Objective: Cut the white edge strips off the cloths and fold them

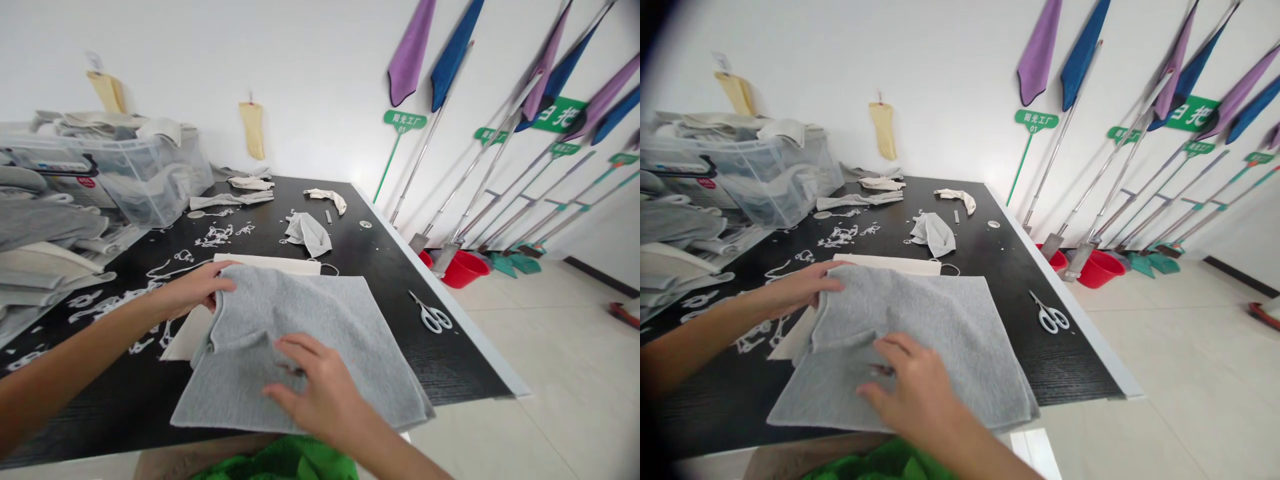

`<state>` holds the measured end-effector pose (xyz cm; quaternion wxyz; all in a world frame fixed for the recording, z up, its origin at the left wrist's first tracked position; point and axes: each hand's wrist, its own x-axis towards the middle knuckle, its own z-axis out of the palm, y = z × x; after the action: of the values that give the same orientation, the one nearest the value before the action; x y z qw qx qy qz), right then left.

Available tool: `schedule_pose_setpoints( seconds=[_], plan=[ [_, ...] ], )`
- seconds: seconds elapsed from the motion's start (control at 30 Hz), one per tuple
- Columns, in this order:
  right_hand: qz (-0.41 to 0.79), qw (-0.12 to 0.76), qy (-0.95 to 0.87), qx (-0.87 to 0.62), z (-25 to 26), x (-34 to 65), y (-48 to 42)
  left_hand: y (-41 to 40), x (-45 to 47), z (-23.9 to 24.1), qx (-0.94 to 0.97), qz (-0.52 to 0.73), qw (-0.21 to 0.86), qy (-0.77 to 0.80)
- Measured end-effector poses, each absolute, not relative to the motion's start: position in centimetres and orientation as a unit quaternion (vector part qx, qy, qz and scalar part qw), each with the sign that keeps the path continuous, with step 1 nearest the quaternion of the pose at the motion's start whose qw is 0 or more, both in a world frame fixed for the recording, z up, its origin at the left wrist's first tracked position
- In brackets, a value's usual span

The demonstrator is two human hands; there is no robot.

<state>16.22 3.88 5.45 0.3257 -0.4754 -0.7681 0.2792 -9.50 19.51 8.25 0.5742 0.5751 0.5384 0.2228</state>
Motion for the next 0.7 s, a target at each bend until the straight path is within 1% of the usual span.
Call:
schedule_pose_setpoints(
  seconds=[0.1,0.17,0.27,0.37,0.47,0.6,0.67,0.7],
  plan=[
    [0.252,0.285,-0.806,-0.453,3.1,12.6,0.4,20.0,-7.0,11.3,0.593,0.227,0.558,0.534],
    [0.238,0.252,-0.814,-0.466,1.3,10.0,-0.7,20.1,-5.2,13.1,0.586,0.244,0.558,0.535],
    [0.237,0.24,-0.793,-0.508,-0.8,7.6,-0.4,19.6,-2.7,14.9,0.56,0.291,0.569,0.527],
    [0.226,0.252,-0.745,-0.574,-1.9,7.8,1.1,19.0,-0.8,15.5,0.542,0.321,0.591,0.504],
    [0.172,0.274,-0.711,-0.624,-2.1,9.7,2.2,18.9,0.3,15.2,0.528,0.342,0.61,0.483],
    [0.065,0.335,-0.701,-0.626,-1.9,11.6,2.0,19.5,1.0,14.6,0.523,0.381,0.608,0.459],
    [0.042,0.374,-0.695,-0.612,-1.6,11.9,1.7,19.8,1.2,14.5,0.516,0.399,0.608,0.452],
    [0.05,0.396,-0.694,-0.599,-1.4,11.9,1.5,19.9,1.3,14.5,0.51,0.406,0.609,0.452]
  ],
)
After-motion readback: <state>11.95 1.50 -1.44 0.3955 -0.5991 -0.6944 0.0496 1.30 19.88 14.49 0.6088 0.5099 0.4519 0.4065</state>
